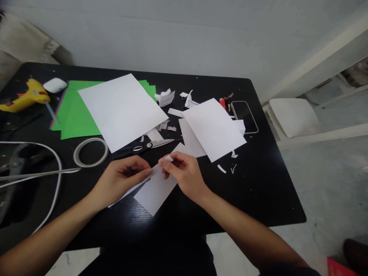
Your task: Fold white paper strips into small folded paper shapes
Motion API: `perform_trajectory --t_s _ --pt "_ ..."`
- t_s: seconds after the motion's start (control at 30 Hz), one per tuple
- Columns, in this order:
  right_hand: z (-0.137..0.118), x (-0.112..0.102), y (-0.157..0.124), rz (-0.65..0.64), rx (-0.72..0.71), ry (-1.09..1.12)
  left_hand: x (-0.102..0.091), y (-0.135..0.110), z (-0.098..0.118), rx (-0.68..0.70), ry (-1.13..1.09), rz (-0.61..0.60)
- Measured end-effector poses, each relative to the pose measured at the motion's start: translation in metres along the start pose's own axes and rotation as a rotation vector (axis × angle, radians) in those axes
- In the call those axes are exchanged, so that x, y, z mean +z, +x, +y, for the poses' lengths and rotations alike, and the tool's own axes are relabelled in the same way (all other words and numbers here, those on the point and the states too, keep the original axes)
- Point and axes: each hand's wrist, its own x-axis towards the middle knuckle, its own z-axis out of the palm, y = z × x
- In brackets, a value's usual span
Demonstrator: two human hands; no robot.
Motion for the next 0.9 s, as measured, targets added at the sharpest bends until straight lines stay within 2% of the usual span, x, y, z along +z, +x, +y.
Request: perform_trajectory --t_s 0.43,0.9 --pt "0.0055 0.0016 -0.0004 -0.069 0.026 -0.011 0.0008 0.0018 0.0013 0.007 0.027 -0.034" --pt "0.0004 -0.0034 0.002 -0.019 0.018 -0.021 0.0009 0.0024 0.0032 -0.015 -0.014 -0.022"
